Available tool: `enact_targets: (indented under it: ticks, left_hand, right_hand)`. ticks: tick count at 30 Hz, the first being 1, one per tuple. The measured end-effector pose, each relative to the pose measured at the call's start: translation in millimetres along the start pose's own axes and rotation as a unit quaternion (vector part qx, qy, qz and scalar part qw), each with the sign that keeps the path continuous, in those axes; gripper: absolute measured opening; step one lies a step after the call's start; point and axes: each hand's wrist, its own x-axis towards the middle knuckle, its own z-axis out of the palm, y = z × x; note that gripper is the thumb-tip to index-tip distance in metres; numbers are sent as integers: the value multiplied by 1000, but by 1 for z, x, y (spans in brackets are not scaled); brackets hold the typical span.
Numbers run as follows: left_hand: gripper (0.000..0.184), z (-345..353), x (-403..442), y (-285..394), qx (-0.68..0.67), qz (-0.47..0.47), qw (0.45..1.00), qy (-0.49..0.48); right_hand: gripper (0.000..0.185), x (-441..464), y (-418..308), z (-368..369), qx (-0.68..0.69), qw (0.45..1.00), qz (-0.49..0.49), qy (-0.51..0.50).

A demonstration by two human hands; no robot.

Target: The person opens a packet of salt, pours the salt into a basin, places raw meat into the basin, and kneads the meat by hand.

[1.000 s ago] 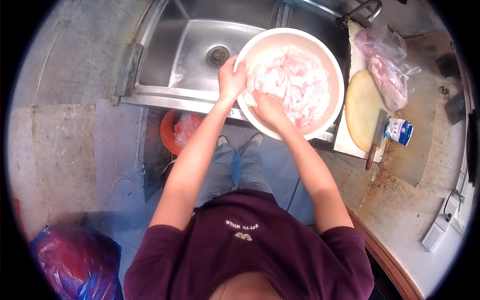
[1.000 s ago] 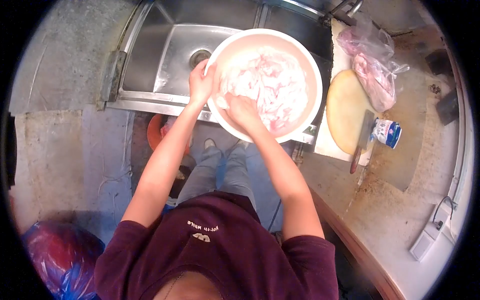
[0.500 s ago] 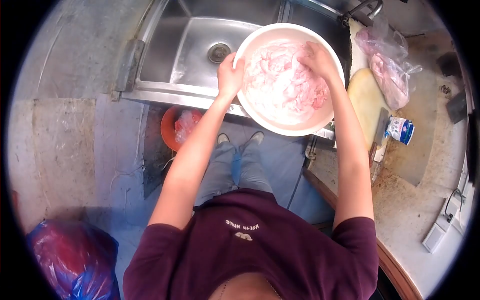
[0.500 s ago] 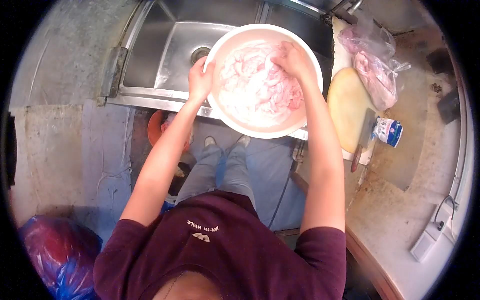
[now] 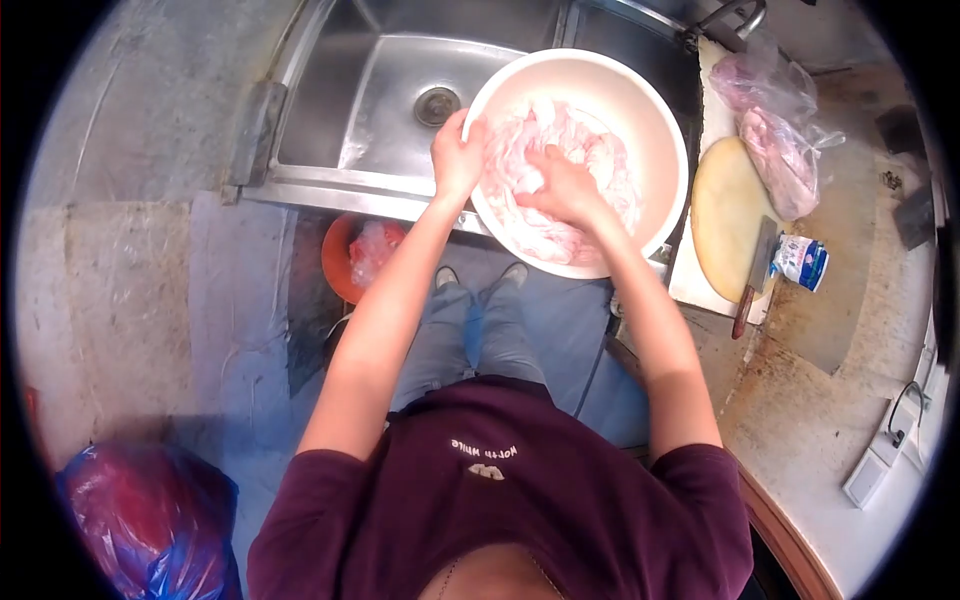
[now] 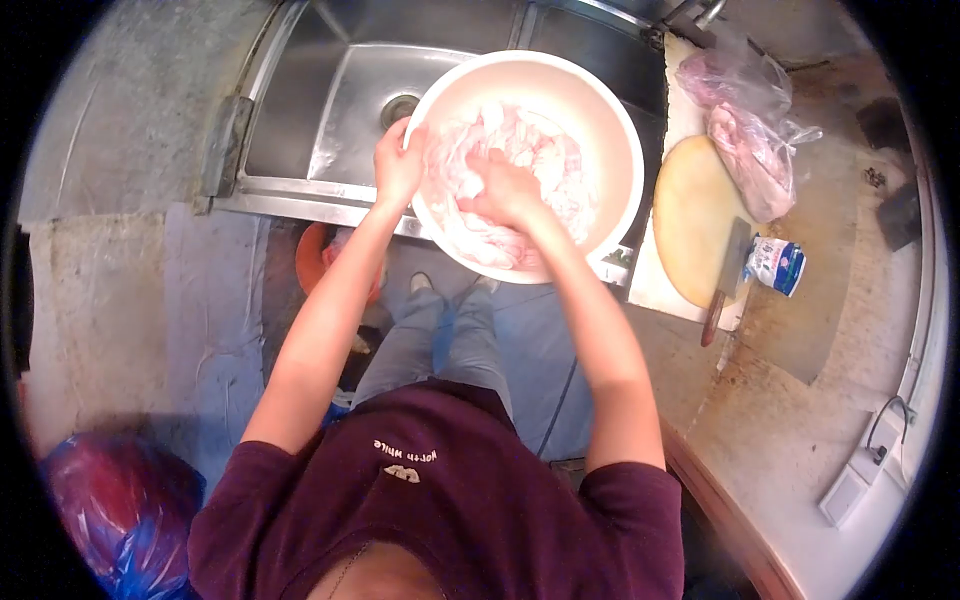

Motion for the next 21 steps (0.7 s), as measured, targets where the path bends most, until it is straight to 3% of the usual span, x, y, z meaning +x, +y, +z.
enact_targets:
  ticks: [1,4,5,9,13,17,18,20,21]
  left_hand:
    - [27,0,0,1,-1,-5,1000,-3]
    - [27,-1,1,-1,-3,-6,1000,-8]
    - [26,0,2,-3,-3,5,1000,-7]
    - [26,-1,1,0,5,2,1000,-12]
    - [26,-2,4,-4,8,3,1000,-20]
    - [27,-3,2,1,15,3,1000,-16]
    - [27,-4,1,3,26,12,999,-14]
    - [27,-4,1,-1,20,17,999,-18]
    - [27,-3,2,-1,17,21,999,-20]
  right_hand:
    - [62,-3,-8,3,-90,996,-2,1]
    - [56,6,1,26,-113,991,2,76]
    - [46,17,9,33,-131,986,-1,99]
    - [27,49,29,37,-89,984,-26,155]
    - [32,60,47,14,-113,984,14,134]
    - [29,34,34,-60,-75,987,100,98]
    - [31,40,63,-60,-53,985,38,160]
    - [42,56,98,-71,-135,974,-50,176]
    - [47,66,97,-74,-110,985,-29,132]
